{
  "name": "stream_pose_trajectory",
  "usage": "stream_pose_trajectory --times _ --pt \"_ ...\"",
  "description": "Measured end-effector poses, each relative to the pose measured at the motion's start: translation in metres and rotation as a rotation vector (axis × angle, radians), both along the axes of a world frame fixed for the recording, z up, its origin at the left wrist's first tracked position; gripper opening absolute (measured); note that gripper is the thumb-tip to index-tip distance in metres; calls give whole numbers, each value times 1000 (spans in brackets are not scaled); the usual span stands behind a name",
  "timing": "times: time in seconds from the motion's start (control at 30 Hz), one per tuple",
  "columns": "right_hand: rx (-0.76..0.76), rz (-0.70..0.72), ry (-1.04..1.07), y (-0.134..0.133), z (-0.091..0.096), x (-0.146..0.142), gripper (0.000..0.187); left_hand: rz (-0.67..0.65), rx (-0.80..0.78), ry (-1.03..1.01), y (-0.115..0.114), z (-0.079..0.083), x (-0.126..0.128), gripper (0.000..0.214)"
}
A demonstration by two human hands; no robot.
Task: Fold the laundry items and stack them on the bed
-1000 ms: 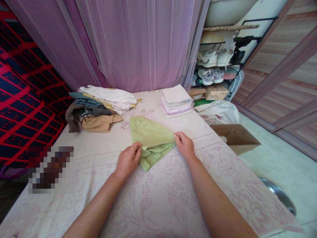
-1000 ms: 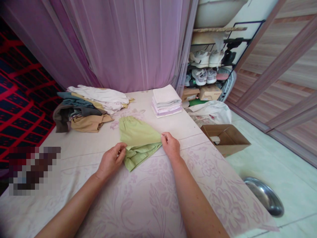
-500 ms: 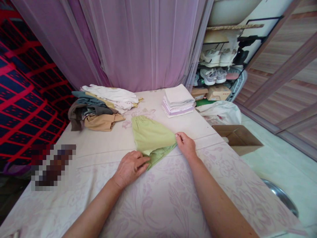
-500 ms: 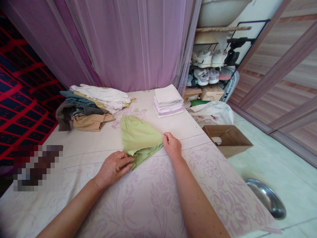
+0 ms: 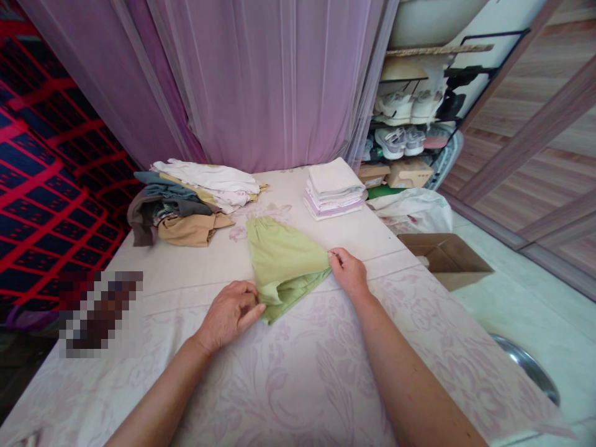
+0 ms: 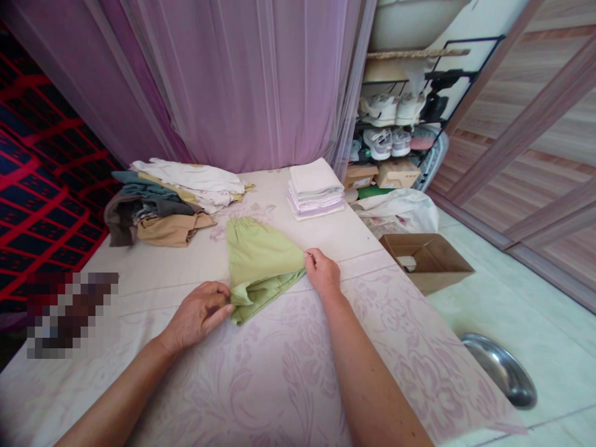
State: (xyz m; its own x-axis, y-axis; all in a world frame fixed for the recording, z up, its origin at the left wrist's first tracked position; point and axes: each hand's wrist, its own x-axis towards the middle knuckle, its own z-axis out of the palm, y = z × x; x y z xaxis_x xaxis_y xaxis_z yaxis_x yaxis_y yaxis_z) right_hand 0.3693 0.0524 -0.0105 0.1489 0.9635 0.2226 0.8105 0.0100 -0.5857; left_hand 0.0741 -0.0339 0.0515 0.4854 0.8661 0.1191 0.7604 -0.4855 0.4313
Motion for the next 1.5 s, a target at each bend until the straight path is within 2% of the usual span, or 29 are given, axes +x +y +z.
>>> stream_pose_trajectory --times 0.07,0.17,0.3,0.47,0.63,0.83,1.0,1.07,1.13,1.23,1.3,1.4,1.5 --pt "10 -1 4 0 0 0 31 79 32 12 -2 -3 5 27" --pt "25 -11 2 0 -1 0 29 141 84 127 -3 -2 18 6" --pt "16 -13 -4 0 -1 0 29 148 70 325 1 2 34 24" --pt "5 -4 -7 0 0 0 30 182 109 441 7 -1 43 15" --pt "15 10 19 0 0 1 29 205 227 228 1 -14 27 21" --pt "1 -35 33 0 1 -2 27 52 165 -151 -5 -25 0 29" --pt "-18 -49 18 0 2 -3 27 13 63 -103 -6 -22 3 24" --pt "-17 -49 22 0 2 -2 27 9 96 -37 -8 -20 6 17" --pt "-18 -41 34 0 2 -2 28 -5 147 21 -9 -19 8 20" --pt "-24 -25 54 0 1 -1 29 -28 182 28 -11 -19 8 18" --pt "-34 -24 62 1 1 -1 28 6 163 -64 -11 -22 7 18" --pt "-34 -25 58 1 3 -2 27 166 93 -285 -10 -30 4 24" --pt "-9 -15 42 0 4 -2 29 196 36 -320 -10 -36 1 26"
